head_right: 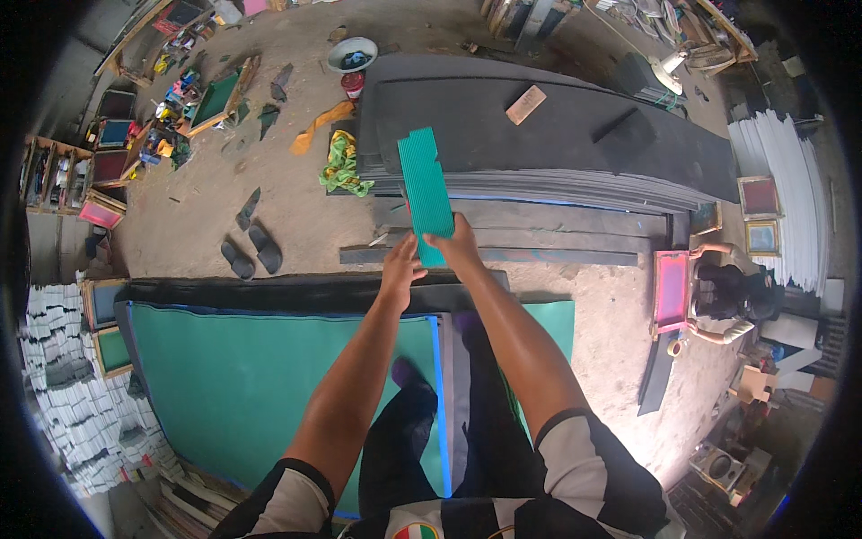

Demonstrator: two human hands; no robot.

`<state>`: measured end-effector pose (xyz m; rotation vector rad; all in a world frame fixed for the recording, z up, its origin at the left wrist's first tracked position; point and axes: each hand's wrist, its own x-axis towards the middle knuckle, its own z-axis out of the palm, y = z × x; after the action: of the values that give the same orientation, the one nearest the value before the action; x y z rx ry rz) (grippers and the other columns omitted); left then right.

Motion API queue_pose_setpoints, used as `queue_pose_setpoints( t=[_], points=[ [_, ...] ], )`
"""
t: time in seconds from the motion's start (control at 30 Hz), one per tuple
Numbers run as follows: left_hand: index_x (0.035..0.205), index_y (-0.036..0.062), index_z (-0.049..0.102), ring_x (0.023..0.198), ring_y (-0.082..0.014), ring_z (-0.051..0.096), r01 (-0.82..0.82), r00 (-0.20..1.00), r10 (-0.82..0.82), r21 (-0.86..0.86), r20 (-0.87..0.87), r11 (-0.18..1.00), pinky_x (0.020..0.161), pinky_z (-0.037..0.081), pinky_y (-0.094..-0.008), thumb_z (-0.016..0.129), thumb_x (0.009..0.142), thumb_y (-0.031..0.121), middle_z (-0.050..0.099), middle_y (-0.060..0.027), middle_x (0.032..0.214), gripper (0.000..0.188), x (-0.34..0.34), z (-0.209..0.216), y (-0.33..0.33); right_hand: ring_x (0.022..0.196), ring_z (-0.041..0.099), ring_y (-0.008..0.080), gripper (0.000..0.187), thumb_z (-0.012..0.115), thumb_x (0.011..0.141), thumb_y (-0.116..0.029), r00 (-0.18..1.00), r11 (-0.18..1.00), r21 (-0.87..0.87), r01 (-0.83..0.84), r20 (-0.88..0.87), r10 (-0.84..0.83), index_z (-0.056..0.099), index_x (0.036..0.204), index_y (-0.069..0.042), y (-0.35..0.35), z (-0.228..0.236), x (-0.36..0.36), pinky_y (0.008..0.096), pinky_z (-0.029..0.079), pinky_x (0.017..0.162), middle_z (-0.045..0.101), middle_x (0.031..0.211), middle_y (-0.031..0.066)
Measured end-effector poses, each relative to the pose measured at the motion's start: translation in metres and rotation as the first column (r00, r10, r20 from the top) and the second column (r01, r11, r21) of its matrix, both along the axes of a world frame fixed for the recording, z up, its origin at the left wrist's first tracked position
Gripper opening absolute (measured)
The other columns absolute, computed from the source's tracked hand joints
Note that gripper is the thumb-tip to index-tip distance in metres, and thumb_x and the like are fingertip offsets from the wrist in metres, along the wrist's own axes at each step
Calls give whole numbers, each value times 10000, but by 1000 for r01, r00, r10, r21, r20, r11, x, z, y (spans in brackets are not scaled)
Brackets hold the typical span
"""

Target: The person cuts a large green fabric sheet on a table using a utility knife and a wooden straightedge. They measure, align, and trim the fabric edges, then fold and smooth the material on the work surface.

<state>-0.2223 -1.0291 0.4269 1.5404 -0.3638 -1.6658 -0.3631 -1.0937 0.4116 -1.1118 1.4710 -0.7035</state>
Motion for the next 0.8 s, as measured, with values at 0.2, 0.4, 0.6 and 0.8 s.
queue_pose_setpoints(
  t=[0.2,0.4,0.6,0.8],
  points=[
    [1576,130,376,1220,-286,578,-167,981,181,176,-68,970,1012,473,-470,567,1029,489,470,-110,1548,682,7,-62,-95,1146,652,392,649,852,777,-271,958,989,-115,-92,-281,56,525,1261,12,-130,-51,-20,469,498,951,665,1200,247],
    [1555,92,327,1167,-282,630,-363,905,397,211,-151,908,994,509,-448,514,1074,418,494,-147,1494,611,5,-101,-162,1249,603,425,860,854,787,-359,888,981,-106,-162,-449,97,425,1442,-4,-215,-61,-40,497,470,1038,622,1326,258],
    [1372,-46,449,960,-287,730,-481,872,489,138,-25,866,861,612,-409,542,1071,210,627,-181,1234,405,-2,-106,-187,1302,567,405,875,835,811,-391,867,986,-97,-137,-494,72,405,1479,-23,-252,-62,-64,492,457,1059,587,1386,250],
    [1307,-79,491,841,-253,743,-557,830,550,89,88,826,785,647,-385,587,1035,113,657,-155,1063,347,1,-97,-208,1369,450,380,831,808,840,-403,743,963,-215,-162,-668,-24,411,1506,-105,-246,-53,-62,506,425,1081,483,1466,190]
  ],
)
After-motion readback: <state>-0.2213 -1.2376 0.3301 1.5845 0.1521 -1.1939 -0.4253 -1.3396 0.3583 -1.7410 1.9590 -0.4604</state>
